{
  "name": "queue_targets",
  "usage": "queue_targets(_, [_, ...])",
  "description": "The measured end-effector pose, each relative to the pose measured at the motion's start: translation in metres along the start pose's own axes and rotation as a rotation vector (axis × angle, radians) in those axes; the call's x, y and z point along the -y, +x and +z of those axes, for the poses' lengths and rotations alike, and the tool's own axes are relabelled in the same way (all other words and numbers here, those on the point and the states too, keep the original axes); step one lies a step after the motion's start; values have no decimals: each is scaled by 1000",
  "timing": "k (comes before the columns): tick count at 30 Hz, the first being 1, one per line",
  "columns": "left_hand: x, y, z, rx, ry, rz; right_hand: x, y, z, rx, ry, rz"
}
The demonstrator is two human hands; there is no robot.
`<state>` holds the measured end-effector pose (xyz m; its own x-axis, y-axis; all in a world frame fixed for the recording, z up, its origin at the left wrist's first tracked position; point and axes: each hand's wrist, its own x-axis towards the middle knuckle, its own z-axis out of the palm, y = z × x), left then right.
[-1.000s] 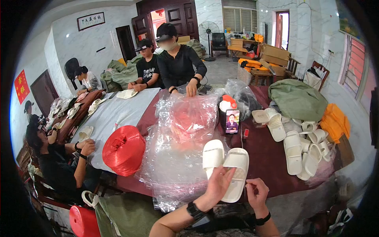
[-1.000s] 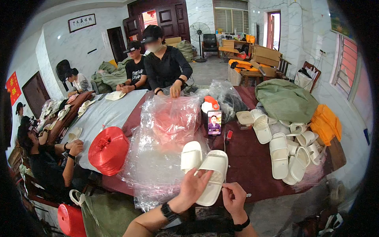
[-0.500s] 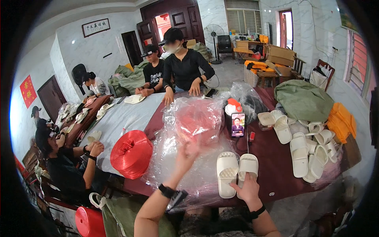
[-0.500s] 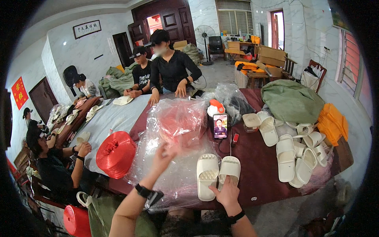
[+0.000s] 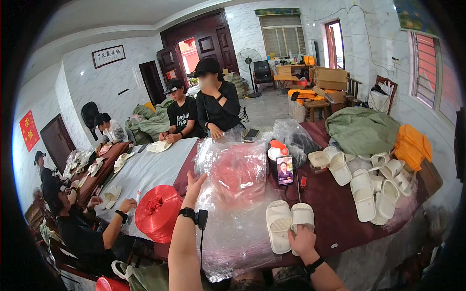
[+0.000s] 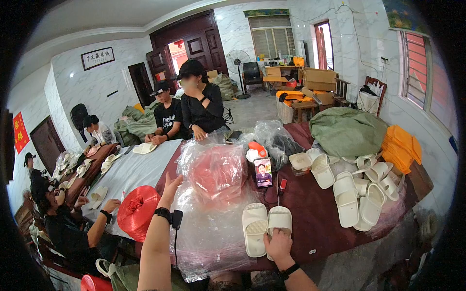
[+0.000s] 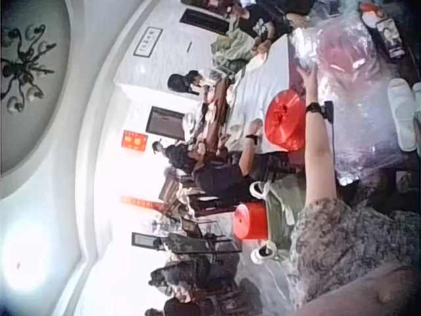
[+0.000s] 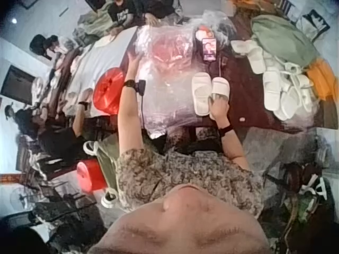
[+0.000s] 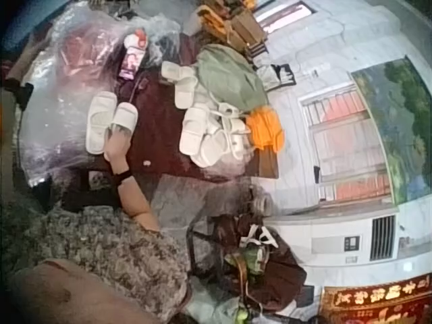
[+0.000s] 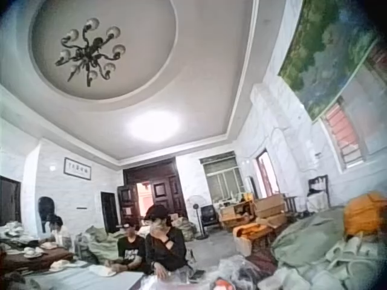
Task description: Packaging finished sandals into individual plastic bags.
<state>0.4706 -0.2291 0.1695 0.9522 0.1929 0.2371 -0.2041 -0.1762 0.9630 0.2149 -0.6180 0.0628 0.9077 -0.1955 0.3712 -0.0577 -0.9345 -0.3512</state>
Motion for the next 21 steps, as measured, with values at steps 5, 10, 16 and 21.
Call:
queue_targets(5, [8, -14, -36, 320, -310, -126, 9, 3, -6, 18, 16, -16])
queue_targets(10, [-41, -92, -19, 628, -223, 20, 4, 7, -12, 43, 3, 16])
queue_targets(16, [-44, -169, -23, 587, 59, 393, 2, 14, -9, 111, 16, -10])
queue_targets(21, [-69, -209, -15, 730, 530, 708, 0, 21, -21, 257, -16, -52])
